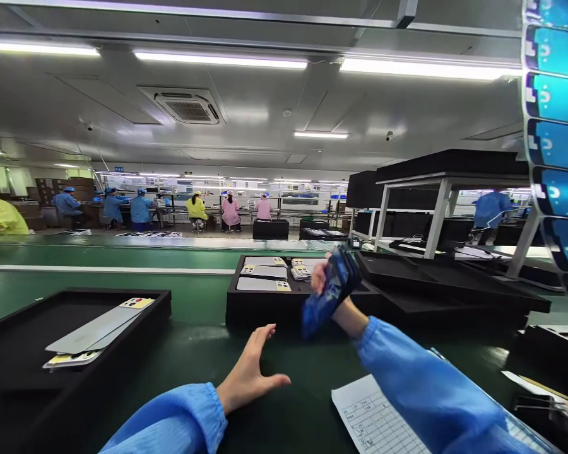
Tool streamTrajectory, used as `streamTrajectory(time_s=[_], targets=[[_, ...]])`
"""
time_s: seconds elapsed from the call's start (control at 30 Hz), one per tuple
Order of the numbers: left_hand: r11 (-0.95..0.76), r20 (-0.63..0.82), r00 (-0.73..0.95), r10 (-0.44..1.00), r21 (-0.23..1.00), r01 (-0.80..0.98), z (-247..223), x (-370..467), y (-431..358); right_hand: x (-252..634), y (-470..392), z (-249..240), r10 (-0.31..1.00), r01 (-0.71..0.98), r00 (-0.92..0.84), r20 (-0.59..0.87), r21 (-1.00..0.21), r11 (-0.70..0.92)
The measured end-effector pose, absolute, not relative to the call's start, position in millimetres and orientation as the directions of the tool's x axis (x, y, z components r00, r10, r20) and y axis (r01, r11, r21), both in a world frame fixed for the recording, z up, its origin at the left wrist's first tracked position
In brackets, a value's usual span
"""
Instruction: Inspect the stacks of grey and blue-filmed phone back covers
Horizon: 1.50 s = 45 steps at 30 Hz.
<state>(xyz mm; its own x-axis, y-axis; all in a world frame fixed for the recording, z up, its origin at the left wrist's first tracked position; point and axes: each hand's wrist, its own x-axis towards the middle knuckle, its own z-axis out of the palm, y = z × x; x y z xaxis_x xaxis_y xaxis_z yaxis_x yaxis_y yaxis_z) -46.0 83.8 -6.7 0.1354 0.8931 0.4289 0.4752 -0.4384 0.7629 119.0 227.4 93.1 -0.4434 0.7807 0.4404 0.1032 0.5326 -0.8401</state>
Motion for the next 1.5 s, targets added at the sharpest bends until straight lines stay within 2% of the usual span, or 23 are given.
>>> streamTrajectory(time_s=[0.2,0.3,0.4,0.57,0.67,0.8,1.0,1.33,1.5], targets=[[-0.424,0.376,0.215,0.901,0.866,0.265,-9,-15,57,63,153,6,0.739,-0.239,-0.579,0.345,-0.938,0.251],[-0.37,0.338,0.178,0.924,0.91,0.189,-13,-16,54,59,138,-6,0.743,-0.309,-0.596,0.304,-0.941,0.137],[-0.308,0.295,0.117,0.948,0.943,0.125,-15,-21,53,64,137,2,0.765,-0.334,-0.583,0.274,-0.939,0.082],[-0.223,0.224,0.083,0.971,0.974,-0.026,-14,-25,52,68,141,25,0.76,-0.312,-0.607,0.233,-0.949,0.043],[-0.185,0.196,0.065,0.979,0.973,-0.139,-13,-26,53,70,138,34,0.675,-0.27,-0.708,0.208,-0.963,0.014],[-0.147,0.163,0.05,0.985,0.961,-0.236,-10,-32,56,73,136,34,0.575,-0.209,-0.791,0.207,-0.976,0.064],[-0.109,0.137,0.083,0.987,0.955,-0.277,-9,-42,58,70,141,25,0.605,-0.132,-0.773,0.189,-0.982,0.137],[-0.049,0.094,0.12,0.988,0.94,-0.338,-15,-46,61,71,144,22,0.618,-0.137,-0.757,0.213,-0.976,0.168],[0.082,-0.01,0.214,0.977,0.939,-0.334,-23,-53,66,75,151,25,0.63,-0.102,-0.753,0.192,-0.979,0.177]])
